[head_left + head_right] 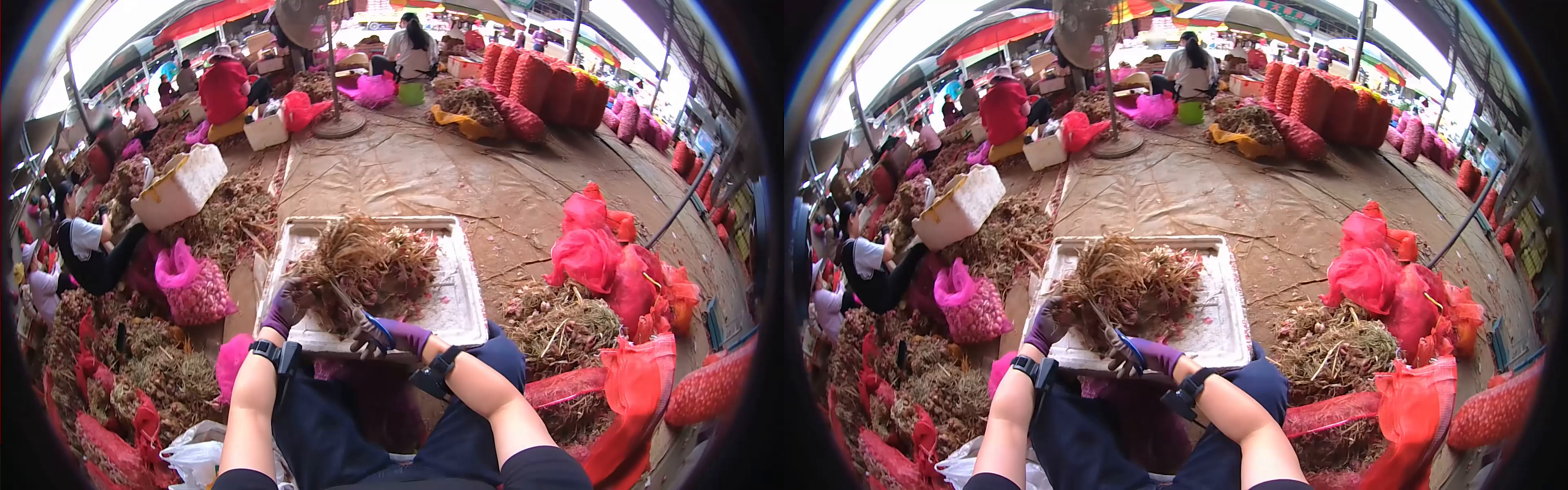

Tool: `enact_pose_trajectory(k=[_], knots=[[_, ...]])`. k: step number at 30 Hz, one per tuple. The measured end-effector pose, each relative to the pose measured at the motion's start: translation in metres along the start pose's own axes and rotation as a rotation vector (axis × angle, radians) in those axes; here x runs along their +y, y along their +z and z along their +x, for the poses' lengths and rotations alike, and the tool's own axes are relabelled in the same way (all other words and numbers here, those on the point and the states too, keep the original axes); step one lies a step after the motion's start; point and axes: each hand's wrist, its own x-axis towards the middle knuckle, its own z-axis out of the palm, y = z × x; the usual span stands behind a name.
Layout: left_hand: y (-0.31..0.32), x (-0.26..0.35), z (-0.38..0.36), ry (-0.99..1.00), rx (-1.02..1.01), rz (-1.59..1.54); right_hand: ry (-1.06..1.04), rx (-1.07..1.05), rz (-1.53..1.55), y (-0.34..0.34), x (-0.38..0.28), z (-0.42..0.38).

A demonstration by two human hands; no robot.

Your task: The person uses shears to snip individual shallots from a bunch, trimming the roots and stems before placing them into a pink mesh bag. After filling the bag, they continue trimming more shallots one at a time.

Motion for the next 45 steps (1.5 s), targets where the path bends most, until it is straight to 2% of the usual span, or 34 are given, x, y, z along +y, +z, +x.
enact_pose_trajectory(k=[1,3,4,5,6,8,9,11,12,13,14,15,17,18,19,21,22,24,25,26,31,33,35,39,40,42,43,45], knots=[[0.008,0.004,0.011,0.046,0.054,-0.166,-0.038,0.02,0.037,0.0,0.004,-0.009],[0.013,0.012,0.033,0.053,0.207,-0.225,-0.045,0.025,0.045,-0.002,0.005,-0.024],[0.08,0.042,0.02,-0.022,0.393,-0.145,-0.062,0.029,0.059,-0.002,0.007,-0.032],[0.045,0.037,0.045,0.064,0.296,-0.004,-0.079,0.034,0.071,-0.003,0.008,-0.038],[0.021,0.042,0.066,0.061,0.242,0.052,-0.079,0.021,0.108,-0.006,0.006,-0.042],[0.023,0.058,0.078,0.104,0.137,0.141,-0.129,0.045,0.136,-0.009,0.007,-0.051],[0.047,0.065,0.067,0.101,0.134,0.147,-0.182,0.063,0.157,-0.009,0.006,-0.054],[0.096,0.07,0.046,0.016,0.305,0.005,-0.219,0.051,0.213,-0.007,0.004,-0.058],[0.046,0.059,0.059,0.034,0.098,-0.033,-0.262,0.069,0.153,-0.005,0.002,-0.058],[0.062,0.059,0.05,0.01,-0.03,-0.099,-0.29,0.074,0.089,-0.002,0.001,-0.057],[0.078,0.054,0.047,-0.051,0.146,-0.115,-0.25,0.061,0.13,0.003,0.002,-0.051],[0.059,0.046,0.05,-0.055,0.0,-0.031,-0.318,0.113,0.013,0.011,-0.002,-0.051],[0.049,0.042,0.05,0.039,0.141,0.171,-0.266,0.107,-0.037,0.014,-0.006,-0.041],[0.045,0.046,0.048,-0.054,0.092,0.06,-0.234,0.081,-0.012,0.013,-0.005,-0.034],[0.05,0.052,0.043,0.01,0.097,0.256,-0.225,0.05,0.011,0.01,-0.003,-0.025],[0.03,0.048,0.044,-0.068,0.314,0.33,-0.035,0.053,0.15,0.01,-0.006,-0.008],[0.04,0.049,0.033,-0.072,0.333,0.333,-0.067,0.046,0.14,0.009,-0.003,-0.001],[0.056,0.053,0.013,-0.114,0.523,0.452,-0.031,0.032,0.122,0.016,-0.005,0.01],[0.056,0.054,0.009,-0.119,0.531,0.455,-0.001,0.035,0.095,0.019,-0.009,0.016],[0.054,0.054,0.005,-0.124,0.479,0.412,0.068,0.054,0.088,0.02,-0.008,0.029],[0.054,0.049,-0.007,-0.106,0.34,0.301,0.091,0.133,-0.046,0.025,-0.018,0.049],[0.054,0.046,-0.006,-0.111,0.353,0.287,0.014,0.141,-0.038,0.023,-0.022,0.052],[0.053,0.041,-0.006,-0.086,0.275,0.192,-0.017,0.161,-0.061,0.021,-0.026,0.058],[0.075,0.043,-0.019,-0.162,0.331,0.138,0.08,0.204,0.004,0.007,-0.02,0.075],[0.058,0.04,-0.018,-0.163,0.332,0.139,0.101,0.129,0.096,-0.001,-0.009,0.079],[0.013,0.03,-0.018,-0.246,-0.067,-0.053,0.225,-0.069,0.278,-0.022,0.007,0.077],[0.024,0.027,-0.023,-0.251,-0.064,-0.055,0.143,0.156,0.132,0.008,-0.018,0.031],[0.073,0.019,-0.044,-0.033,0.052,0.318,0.172,-0.064,0.476,-0.006,-0.007,0.005]])
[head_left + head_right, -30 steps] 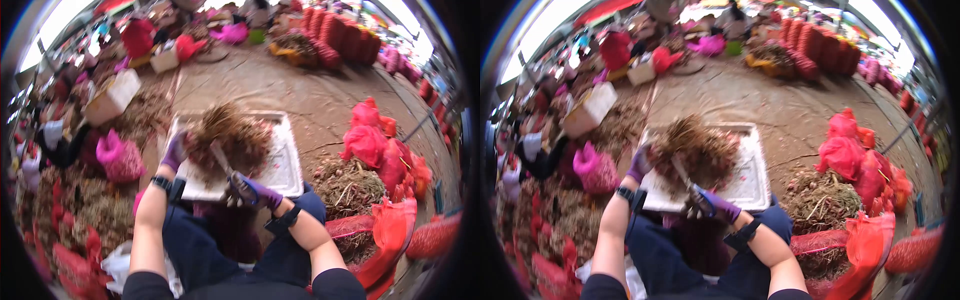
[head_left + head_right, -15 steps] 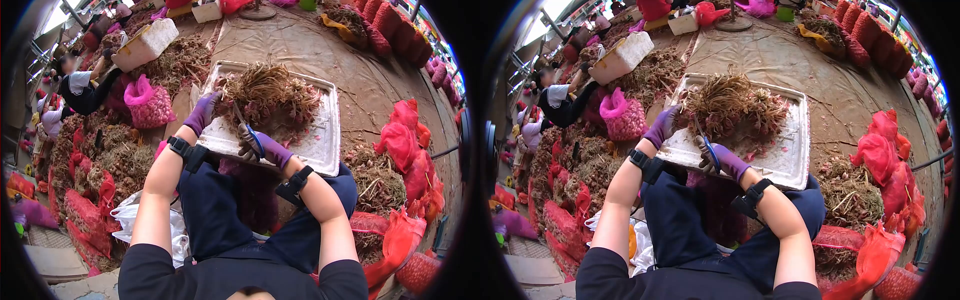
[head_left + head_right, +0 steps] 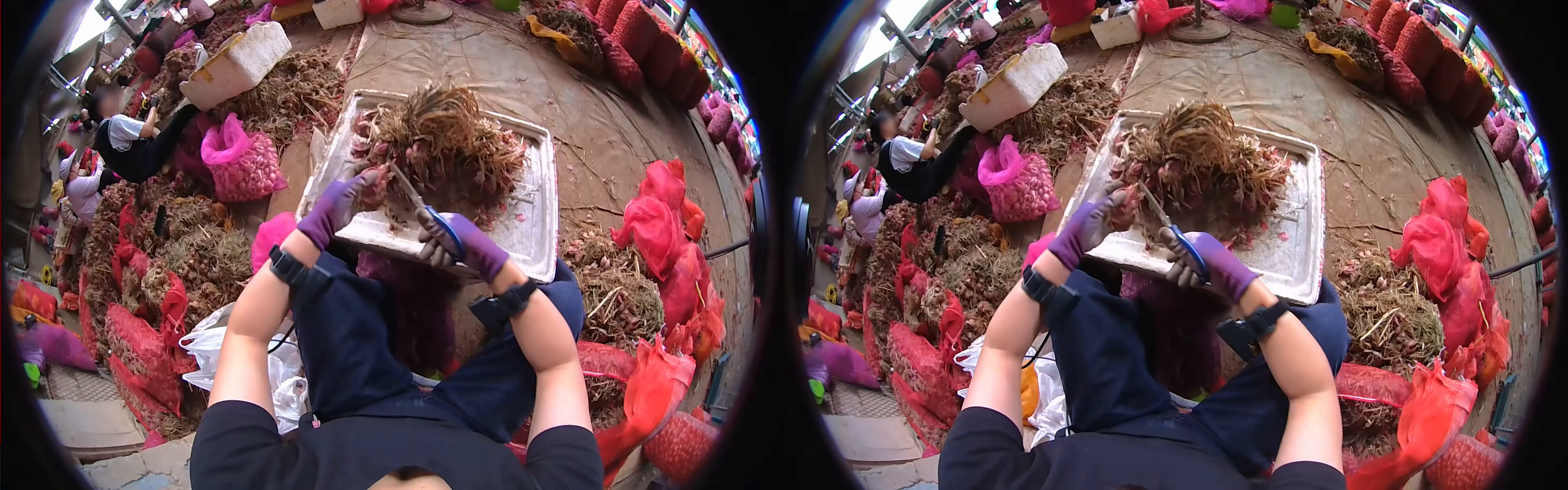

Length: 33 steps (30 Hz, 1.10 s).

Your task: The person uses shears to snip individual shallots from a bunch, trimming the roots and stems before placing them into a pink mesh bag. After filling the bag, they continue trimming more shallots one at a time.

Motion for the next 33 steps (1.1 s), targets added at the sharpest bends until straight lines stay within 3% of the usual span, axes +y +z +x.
enact_pose_trajectory(k=[2,4,6,7,8,10,12,14,17,18,24,26,28,30,32,33], knots=[[0.033,-0.004,-0.02,-0.035,0.007,-0.035,-0.266,0.26,-0.322,0.016,-0.001,-0.039],[0.065,-0.006,-0.026,-0.146,-0.02,-0.005,-0.578,0.411,-0.371,0.009,0.01,-0.041],[0.08,-0.026,-0.013,-0.017,-0.124,0.163,-0.855,0.577,-0.491,0.0,0.014,-0.036],[0.092,-0.032,-0.007,0.044,-0.142,0.145,-0.839,0.671,-0.536,-0.002,0.014,-0.039],[0.104,-0.039,-0.001,0.103,-0.158,0.127,-0.94,0.854,-0.787,-0.01,0.017,-0.034],[0.121,-0.052,0.007,0.073,-0.129,0.097,-0.947,0.964,-0.756,-0.002,0.017,-0.035],[0.127,-0.065,0.011,0.369,-0.017,0.571,-0.977,0.862,-0.381,-0.029,0.021,-0.016],[0.127,-0.071,0.016,0.362,-0.008,0.445,-0.92,0.851,-0.242,-0.033,0.018,-0.017],[0.116,-0.071,0.025,0.039,-0.182,0.057,-0.914,0.838,-0.382,-0.056,0.02,-0.012],[0.113,-0.072,0.026,0.04,-0.175,0.056,-0.919,0.737,-0.227,-0.043,0.016,-0.022],[0.113,-0.083,0.034,-0.131,-0.03,-0.143,-0.862,0.728,-0.139,-0.045,0.015,-0.013],[0.112,-0.086,0.037,-0.047,-0.038,0.016,-0.905,0.864,-0.44,-0.057,0.021,-0.004],[0.117,-0.089,0.038,0.038,-0.056,0.172,-0.894,0.914,-0.529,-0.058,0.016,-0.01],[0.121,-0.089,0.036,-0.018,-0.028,-0.069,-0.873,0.813,-0.263,-0.057,0.011,-0.014],[0.12,-0.086,0.037,-0.05,0.007,-0.229,-0.823,0.795,-0.263,-0.053,0.006,-0.022],[0.12,-0.086,0.037,-0.083,0.038,-0.388,-0.836,0.67,-0.292,-0.053,0.006,-0.023]])
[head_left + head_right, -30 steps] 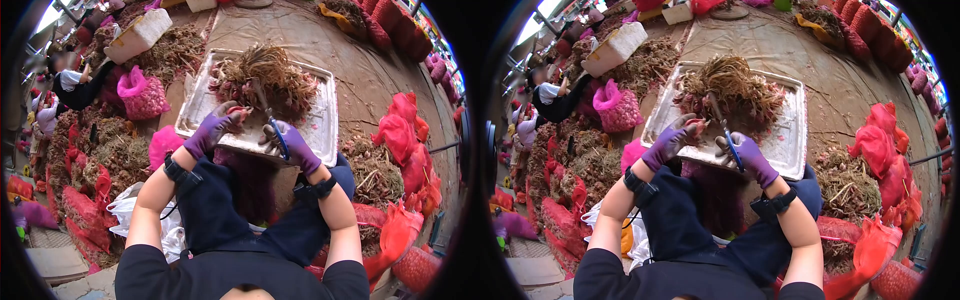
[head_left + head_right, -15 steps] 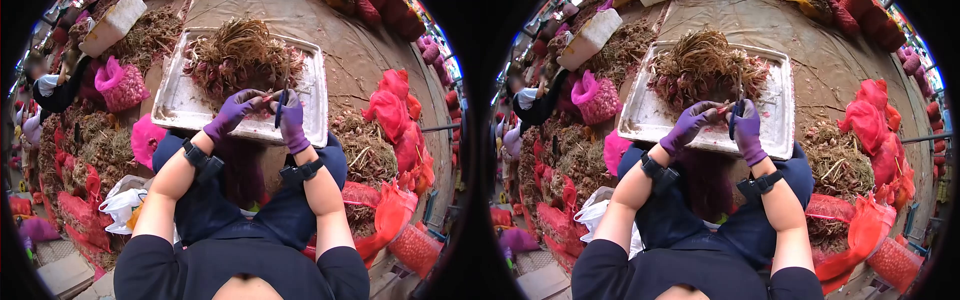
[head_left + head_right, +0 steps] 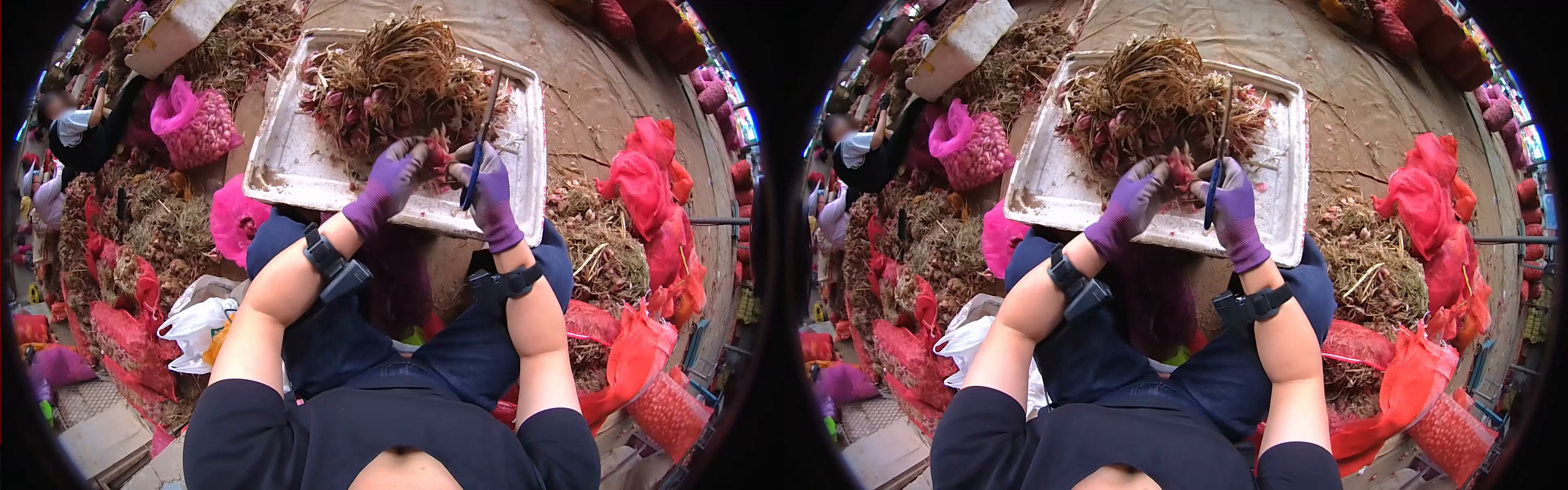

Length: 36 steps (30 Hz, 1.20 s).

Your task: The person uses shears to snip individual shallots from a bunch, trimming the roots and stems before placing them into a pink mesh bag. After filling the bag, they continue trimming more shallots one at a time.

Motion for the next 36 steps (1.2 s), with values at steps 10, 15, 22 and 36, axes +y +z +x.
enact_pose_trajectory(k=[10,15,22,36], knots=[[-0.006,0.01,0.007,0.011,-0.269,-0.087,-0.003,0.013,0.05,-0.005,-0.001,0.004],[-0.008,0.002,0.006,-0.023,-0.222,0.08,-0.054,-0.036,-0.007,0.001,-0.007,0.001],[0.006,0.014,-0.007,-0.027,-0.238,0.521,-0.091,0.001,-0.312,-0.005,0.002,0.006],[-0.013,0.012,0.009,0.048,-0.174,0.33,0.055,0.127,-0.028,-0.003,-0.005,0.007]])
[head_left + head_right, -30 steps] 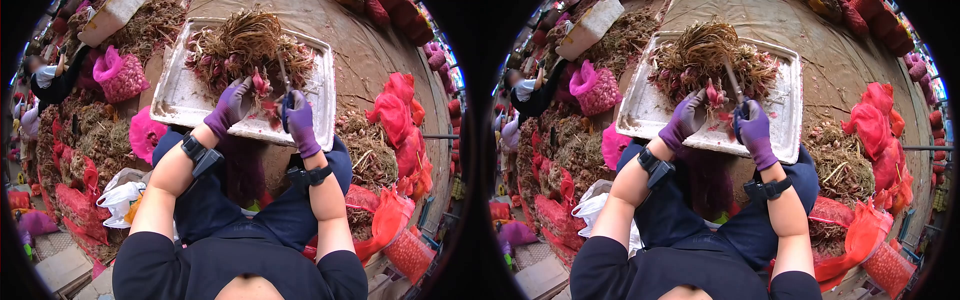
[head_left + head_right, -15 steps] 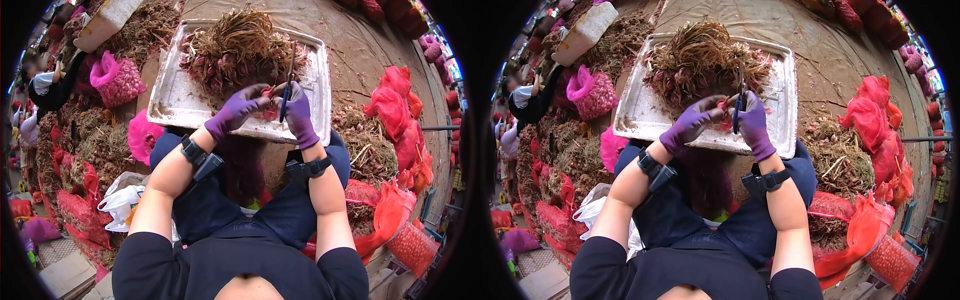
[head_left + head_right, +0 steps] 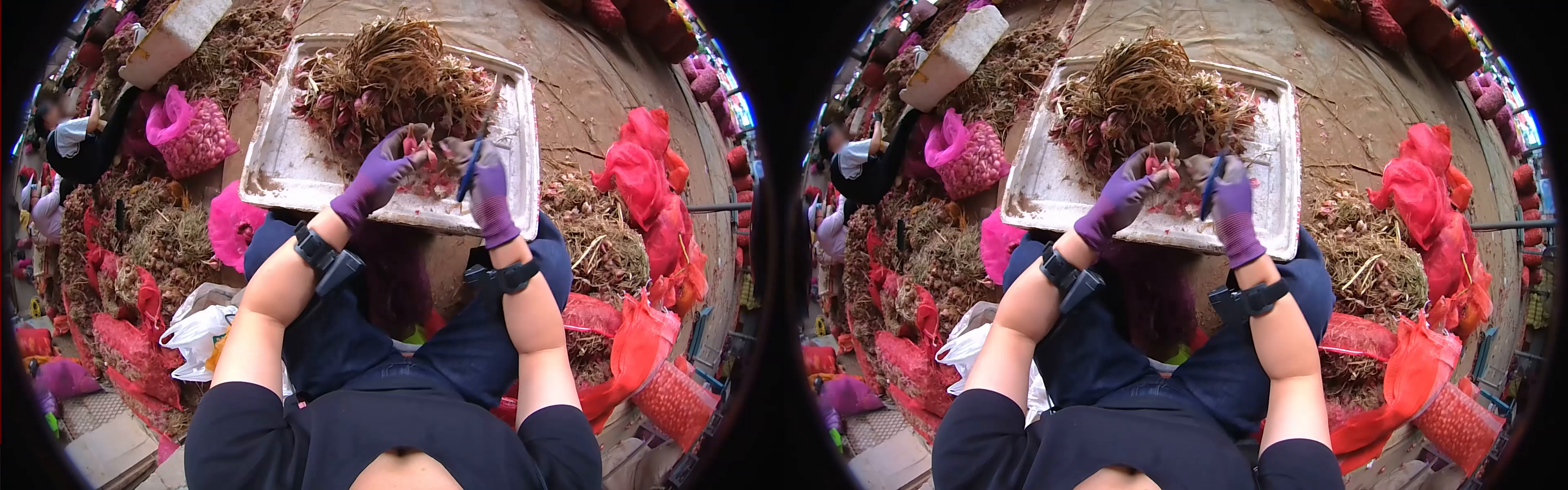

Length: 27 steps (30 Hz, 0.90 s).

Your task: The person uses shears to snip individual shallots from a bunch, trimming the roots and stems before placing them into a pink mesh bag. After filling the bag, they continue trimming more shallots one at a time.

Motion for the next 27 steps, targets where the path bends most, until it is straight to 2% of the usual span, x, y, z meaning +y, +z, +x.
enact_pose_trajectory(k=[1,4,7,9,11,13,15,16,17,19,21,22,23,24,25,26,27], knots=[[0.004,0.0,-0.002,-0.002,0.002,0.001,-0.023,-0.035,-0.006,0.01,0.015,0.001],[0.013,-0.007,-0.007,0.238,0.0,0.331,-0.001,0.025,-0.054,0.023,0.025,-0.014],[0.009,-0.001,-0.007,0.229,-0.102,0.41,0.045,0.076,0.015,0.017,0.021,-0.01],[0.009,0.0,-0.004,0.24,-0.086,0.441,0.044,0.09,-0.006,0.014,0.018,-0.011],[-0.001,0.001,-0.001,-0.227,-0.065,0.291,0.004,-0.001,-0.11,0.014,0.017,-0.012],[0.0,0.004,-0.005,-0.224,-0.006,0.263,-0.012,-0.082,-0.083,0.014,0.004,-0.016],[-0.01,-0.005,0.001,-0.053,-0.043,-0.3,0.179,-0.231,0.399,0.01,-0.009,-0.013],[-0.01,-0.003,0.004,0.019,0.01,-0.309,0.124,-0.223,0.324,0.003,-0.009,-0.01],[-0.011,0.0,0.005,0.026,0.01,-0.307,0.0,-0.078,-0.092,0.002,-0.011,-0.009],[-0.012,0.007,0.003,-0.058,-0.018,-0.595,-0.289,0.175,-0.733,0.0,0.003,-0.002],[-0.007,0.004,0.002,-0.088,0.003,-0.601,-0.344,0.144,-0.377,0.004,0.04,0.005],[-0.004,-0.002,0.003,-0.065,0.026,-0.557,-0.244,0.071,-0.152,0.01,0.044,0.001],[0.0,-0.009,0.002,-0.043,0.051,-0.514,-0.228,0.022,-0.135,0.016,0.047,-0.002],[0.007,-0.006,-0.003,0.051,-0.09,-0.399,-0.231,0.01,-0.166,0.027,0.028,-0.015],[0.013,-0.002,-0.005,0.05,-0.088,-0.399,-0.234,-0.004,-0.196,0.034,0.008,-0.026],[0.019,0.002,-0.006,0.091,-0.067,-0.216,-0.232,-0.007,-0.195,0.034,0.011,-0.024],[0.02,0.004,-0.007,0.13,-0.046,-0.032,-0.128,-0.024,-0.009,0.033,0.014,-0.02]])
